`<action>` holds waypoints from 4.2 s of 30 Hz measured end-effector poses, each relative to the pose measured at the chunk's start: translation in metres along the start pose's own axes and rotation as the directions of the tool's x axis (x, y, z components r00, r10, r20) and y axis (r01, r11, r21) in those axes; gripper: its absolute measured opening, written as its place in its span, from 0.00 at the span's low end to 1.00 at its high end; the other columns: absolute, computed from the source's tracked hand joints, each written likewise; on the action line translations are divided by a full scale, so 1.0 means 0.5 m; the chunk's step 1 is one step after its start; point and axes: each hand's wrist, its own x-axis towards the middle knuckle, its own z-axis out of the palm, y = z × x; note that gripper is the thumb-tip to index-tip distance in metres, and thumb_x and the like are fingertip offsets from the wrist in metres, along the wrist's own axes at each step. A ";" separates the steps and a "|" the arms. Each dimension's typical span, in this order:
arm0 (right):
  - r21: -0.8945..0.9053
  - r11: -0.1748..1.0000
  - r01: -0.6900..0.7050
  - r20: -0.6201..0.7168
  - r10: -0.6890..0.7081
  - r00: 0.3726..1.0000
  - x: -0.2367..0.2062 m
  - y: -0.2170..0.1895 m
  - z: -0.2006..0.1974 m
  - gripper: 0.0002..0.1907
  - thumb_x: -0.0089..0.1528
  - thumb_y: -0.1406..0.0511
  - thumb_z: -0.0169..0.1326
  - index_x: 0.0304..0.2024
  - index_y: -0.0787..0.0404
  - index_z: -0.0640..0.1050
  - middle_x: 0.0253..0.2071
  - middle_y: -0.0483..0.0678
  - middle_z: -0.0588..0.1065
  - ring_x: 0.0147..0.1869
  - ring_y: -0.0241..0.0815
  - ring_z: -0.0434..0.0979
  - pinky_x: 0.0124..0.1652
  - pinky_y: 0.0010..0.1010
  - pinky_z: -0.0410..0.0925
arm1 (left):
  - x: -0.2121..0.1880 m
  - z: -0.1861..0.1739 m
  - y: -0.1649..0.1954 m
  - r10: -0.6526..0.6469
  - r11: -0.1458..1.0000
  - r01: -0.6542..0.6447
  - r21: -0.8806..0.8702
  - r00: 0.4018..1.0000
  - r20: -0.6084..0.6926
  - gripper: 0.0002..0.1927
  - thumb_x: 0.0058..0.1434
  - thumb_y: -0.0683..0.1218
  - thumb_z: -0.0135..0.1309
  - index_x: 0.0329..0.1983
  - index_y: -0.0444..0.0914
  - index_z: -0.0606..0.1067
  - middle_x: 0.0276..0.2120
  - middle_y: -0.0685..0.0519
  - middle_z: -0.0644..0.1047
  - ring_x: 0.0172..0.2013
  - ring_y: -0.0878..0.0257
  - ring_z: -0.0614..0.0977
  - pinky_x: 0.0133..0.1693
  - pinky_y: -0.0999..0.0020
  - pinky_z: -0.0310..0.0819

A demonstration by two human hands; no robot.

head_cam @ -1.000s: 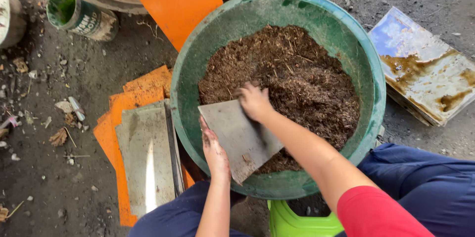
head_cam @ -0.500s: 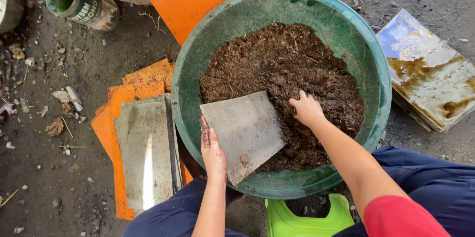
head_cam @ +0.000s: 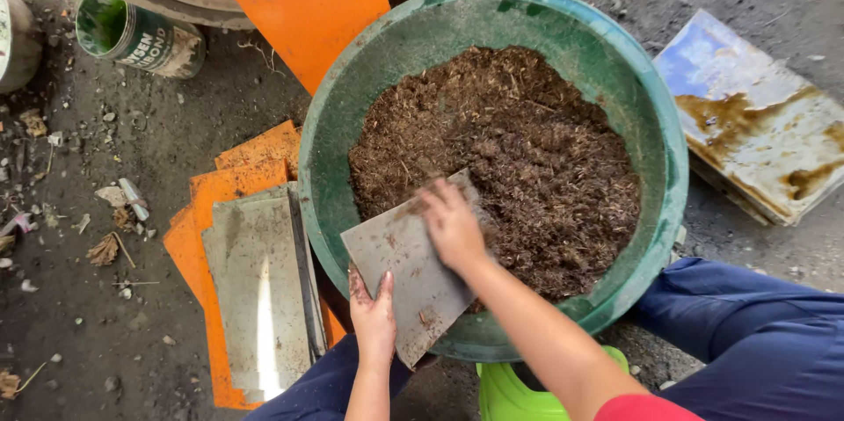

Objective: The person scrubs rectangular tiles with soil from a green basin using their hands. They repeatedly rub the tile surfaces, flip them, and place cleaned tiles aside while continuing to process more tiles from the basin.

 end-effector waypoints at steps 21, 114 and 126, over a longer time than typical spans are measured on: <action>0.171 0.977 -0.127 -0.105 0.146 0.984 -0.010 -0.031 -0.158 0.25 0.71 0.53 0.43 0.68 0.48 0.71 0.76 0.50 0.61 0.77 0.54 0.60 0.67 0.46 0.56 | -0.159 -0.025 0.141 0.065 0.979 -0.050 -0.195 0.995 0.075 0.25 0.61 0.37 0.57 0.62 0.29 0.69 0.51 0.45 0.80 0.49 0.59 0.80 0.55 0.65 0.72; 0.688 0.706 -0.170 0.203 0.038 0.978 0.075 -0.181 -0.173 0.33 0.69 0.63 0.45 0.73 0.68 0.54 0.72 0.58 0.60 0.73 0.50 0.63 0.68 0.35 0.60 | -0.144 0.197 0.110 0.081 0.985 -0.060 -0.159 0.989 0.123 0.29 0.72 0.58 0.42 0.59 0.29 0.74 0.55 0.44 0.79 0.54 0.56 0.78 0.57 0.62 0.69; 0.396 0.916 -0.057 0.081 0.027 0.996 -0.251 -0.009 -0.087 0.25 0.70 0.60 0.44 0.68 0.61 0.69 0.73 0.56 0.61 0.78 0.52 0.56 0.70 0.42 0.50 | -0.141 0.115 0.072 0.360 0.931 -0.363 -0.045 0.931 -0.058 0.18 0.75 0.48 0.41 0.61 0.34 0.71 0.57 0.50 0.73 0.59 0.58 0.74 0.62 0.63 0.64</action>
